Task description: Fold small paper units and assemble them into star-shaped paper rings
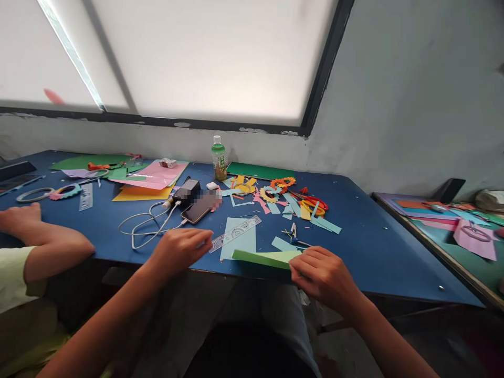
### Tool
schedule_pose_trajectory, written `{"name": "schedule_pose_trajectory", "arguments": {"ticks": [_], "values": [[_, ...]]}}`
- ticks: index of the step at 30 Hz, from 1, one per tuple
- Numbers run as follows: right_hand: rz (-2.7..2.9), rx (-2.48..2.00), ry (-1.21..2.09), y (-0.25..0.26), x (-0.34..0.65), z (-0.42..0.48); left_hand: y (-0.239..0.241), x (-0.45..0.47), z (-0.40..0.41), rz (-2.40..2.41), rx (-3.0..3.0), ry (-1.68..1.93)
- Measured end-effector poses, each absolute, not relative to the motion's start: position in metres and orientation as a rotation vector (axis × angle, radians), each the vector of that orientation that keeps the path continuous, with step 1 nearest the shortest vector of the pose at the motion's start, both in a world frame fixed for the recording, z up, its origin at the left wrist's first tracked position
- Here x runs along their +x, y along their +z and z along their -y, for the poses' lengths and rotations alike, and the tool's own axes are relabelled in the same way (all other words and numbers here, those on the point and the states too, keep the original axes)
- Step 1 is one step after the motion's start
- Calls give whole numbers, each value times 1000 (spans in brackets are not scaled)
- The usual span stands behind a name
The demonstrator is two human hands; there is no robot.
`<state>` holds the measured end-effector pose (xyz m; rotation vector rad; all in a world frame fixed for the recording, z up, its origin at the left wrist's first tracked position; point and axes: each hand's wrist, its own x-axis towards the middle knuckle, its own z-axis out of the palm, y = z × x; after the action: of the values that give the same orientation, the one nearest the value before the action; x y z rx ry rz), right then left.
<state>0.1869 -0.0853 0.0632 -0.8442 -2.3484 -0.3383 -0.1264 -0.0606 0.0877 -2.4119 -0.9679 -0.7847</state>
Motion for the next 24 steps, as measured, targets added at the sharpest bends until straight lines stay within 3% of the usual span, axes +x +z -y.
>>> {"name": "schedule_pose_trajectory", "arguments": {"ticks": [3, 14, 24], "values": [[2338, -847, -370, 65, 186, 89, 92, -116, 71, 952, -2497, -906], [2382, -912, -410, 64, 145, 101, 71, -60, 85, 758, -2682, -781], [2311, -857, -469, 74, 151, 105, 92, -71, 97, 546, -2703, -927]]}}
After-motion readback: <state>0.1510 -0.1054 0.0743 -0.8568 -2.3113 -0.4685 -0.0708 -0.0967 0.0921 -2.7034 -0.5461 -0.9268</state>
